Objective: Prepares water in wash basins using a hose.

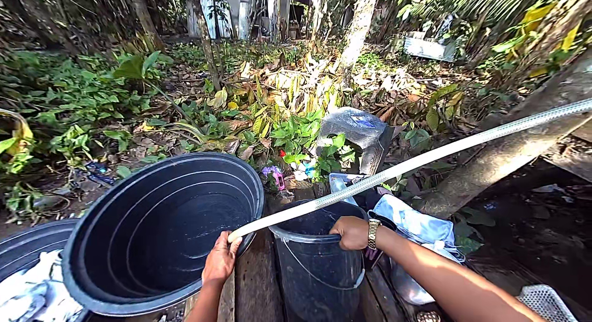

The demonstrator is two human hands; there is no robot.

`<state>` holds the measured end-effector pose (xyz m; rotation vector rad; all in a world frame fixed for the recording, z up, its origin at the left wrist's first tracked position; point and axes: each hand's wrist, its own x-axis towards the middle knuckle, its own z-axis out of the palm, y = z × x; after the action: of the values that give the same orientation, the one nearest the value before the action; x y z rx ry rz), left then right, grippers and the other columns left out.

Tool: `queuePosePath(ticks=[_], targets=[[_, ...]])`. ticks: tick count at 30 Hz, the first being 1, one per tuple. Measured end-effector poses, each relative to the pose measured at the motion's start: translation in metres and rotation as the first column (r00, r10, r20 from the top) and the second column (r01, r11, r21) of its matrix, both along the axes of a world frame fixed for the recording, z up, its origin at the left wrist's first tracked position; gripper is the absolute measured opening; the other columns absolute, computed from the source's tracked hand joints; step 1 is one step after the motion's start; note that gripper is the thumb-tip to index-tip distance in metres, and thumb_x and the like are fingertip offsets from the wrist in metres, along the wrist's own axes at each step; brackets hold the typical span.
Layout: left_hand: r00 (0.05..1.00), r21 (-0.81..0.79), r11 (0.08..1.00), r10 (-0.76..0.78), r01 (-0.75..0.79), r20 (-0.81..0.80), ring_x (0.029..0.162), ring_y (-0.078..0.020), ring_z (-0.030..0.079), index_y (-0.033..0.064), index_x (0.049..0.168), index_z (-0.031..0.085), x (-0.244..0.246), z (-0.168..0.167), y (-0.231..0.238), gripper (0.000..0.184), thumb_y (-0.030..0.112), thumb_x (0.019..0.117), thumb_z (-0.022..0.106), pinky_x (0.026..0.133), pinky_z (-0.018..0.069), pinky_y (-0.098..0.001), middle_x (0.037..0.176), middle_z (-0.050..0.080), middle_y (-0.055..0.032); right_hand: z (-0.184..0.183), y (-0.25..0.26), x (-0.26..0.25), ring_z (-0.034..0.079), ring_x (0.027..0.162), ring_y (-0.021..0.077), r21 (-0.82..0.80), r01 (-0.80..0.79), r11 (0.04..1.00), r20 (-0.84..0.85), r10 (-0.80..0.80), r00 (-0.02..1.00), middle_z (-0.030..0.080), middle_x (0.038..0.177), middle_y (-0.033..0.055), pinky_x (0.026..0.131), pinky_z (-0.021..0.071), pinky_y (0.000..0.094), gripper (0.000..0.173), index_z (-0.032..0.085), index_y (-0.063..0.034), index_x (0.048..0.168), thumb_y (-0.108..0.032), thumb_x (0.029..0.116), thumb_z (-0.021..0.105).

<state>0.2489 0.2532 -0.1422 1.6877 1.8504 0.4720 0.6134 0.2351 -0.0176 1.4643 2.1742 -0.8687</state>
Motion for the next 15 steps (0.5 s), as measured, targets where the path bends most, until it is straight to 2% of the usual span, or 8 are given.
queuePosePath(ticks=[3,6,8,9,11,13,15], targets=[[1.000,-0.006,1.000,0.005,-0.005,-0.010,0.118,-0.0418,0.065,0.0046,0.137,0.055,0.000,0.000,0.000,0.043,0.035,0.1071,0.055,0.099,0.0482,-0.0649,0.128,0.065,-0.0236,0.002,0.009,-0.006,0.067,0.095,0.0394,0.038,0.036,0.999,0.051,-0.038,0.998,0.069,0.093,0.0210,0.080,0.0493,0.0618,0.013,0.070,-0.0007,0.100,-0.008,0.0923,0.063],[1.000,-0.004,1.000,0.012,-0.012,-0.004,0.119,-0.0419,0.064,0.0047,0.138,0.055,0.000,0.000,-0.001,0.043,0.035,0.1076,0.054,0.100,0.0479,-0.0641,0.129,0.065,-0.0238,0.002,0.025,-0.011,0.065,0.103,0.0418,0.151,0.125,0.981,0.022,-0.129,0.991,0.069,0.100,0.0231,0.085,0.0484,0.0641,0.017,0.070,-0.0015,0.104,-0.010,0.0904,0.064],[1.000,0.004,1.000,0.009,-0.009,-0.007,0.119,-0.0418,0.065,0.0043,0.137,0.055,0.001,0.001,-0.002,0.042,0.034,0.1075,0.055,0.100,0.0482,-0.0635,0.127,0.065,-0.0239,0.001,0.037,-0.013,0.062,0.120,0.0424,0.234,0.249,0.940,-0.072,-0.238,0.968,0.068,0.119,0.0260,0.100,0.0454,0.0652,0.031,0.070,0.0001,0.119,-0.017,0.0939,0.065],[1.000,0.011,1.000,0.006,-0.005,-0.011,0.117,-0.0420,0.065,0.0036,0.136,0.056,0.000,0.002,-0.002,0.041,0.034,0.1074,0.055,0.099,0.0484,-0.0635,0.127,0.066,-0.0242,-0.002,0.045,-0.012,0.060,0.125,0.0405,0.268,0.307,0.913,-0.153,-0.274,0.949,0.067,0.125,0.0260,0.106,0.0432,0.0623,0.036,0.068,0.0015,0.124,-0.021,0.0968,0.065],[1.000,0.004,1.000,-0.006,0.006,-0.019,0.117,-0.0423,0.065,0.0028,0.136,0.056,0.000,0.004,-0.003,0.042,0.033,0.1078,0.054,0.099,0.0489,-0.0639,0.128,0.065,-0.0243,-0.017,0.067,-0.008,0.059,0.127,0.0378,0.337,0.354,0.872,-0.287,-0.263,0.921,0.065,0.130,0.0252,0.112,0.0402,0.0562,0.041,0.064,0.0034,0.128,-0.025,0.0985,0.068],[1.000,-0.009,1.000,-0.011,0.010,-0.020,0.118,-0.0414,0.065,0.0031,0.137,0.055,0.001,0.005,-0.003,0.042,0.033,0.1078,0.054,0.099,0.0489,-0.0628,0.130,0.064,-0.0239,-0.028,0.094,-0.007,0.051,0.137,0.0390,0.337,0.380,0.862,-0.221,-0.320,0.921,0.060,0.139,0.0250,0.118,0.0325,0.0577,0.052,0.059,0.0024,0.136,-0.038,0.1042,0.060],[1.000,-0.022,1.000,-0.015,0.014,-0.028,0.119,-0.0404,0.065,0.0035,0.137,0.055,0.001,0.007,-0.003,0.042,0.033,0.1078,0.054,0.100,0.0489,-0.0610,0.131,0.064,-0.0232,-0.038,0.117,-0.009,0.051,0.137,0.0402,0.327,0.434,0.839,-0.201,-0.387,0.900,0.060,0.139,0.0252,0.117,0.0313,0.0599,0.055,0.059,0.0016,0.136,-0.044,0.1045,0.058]])
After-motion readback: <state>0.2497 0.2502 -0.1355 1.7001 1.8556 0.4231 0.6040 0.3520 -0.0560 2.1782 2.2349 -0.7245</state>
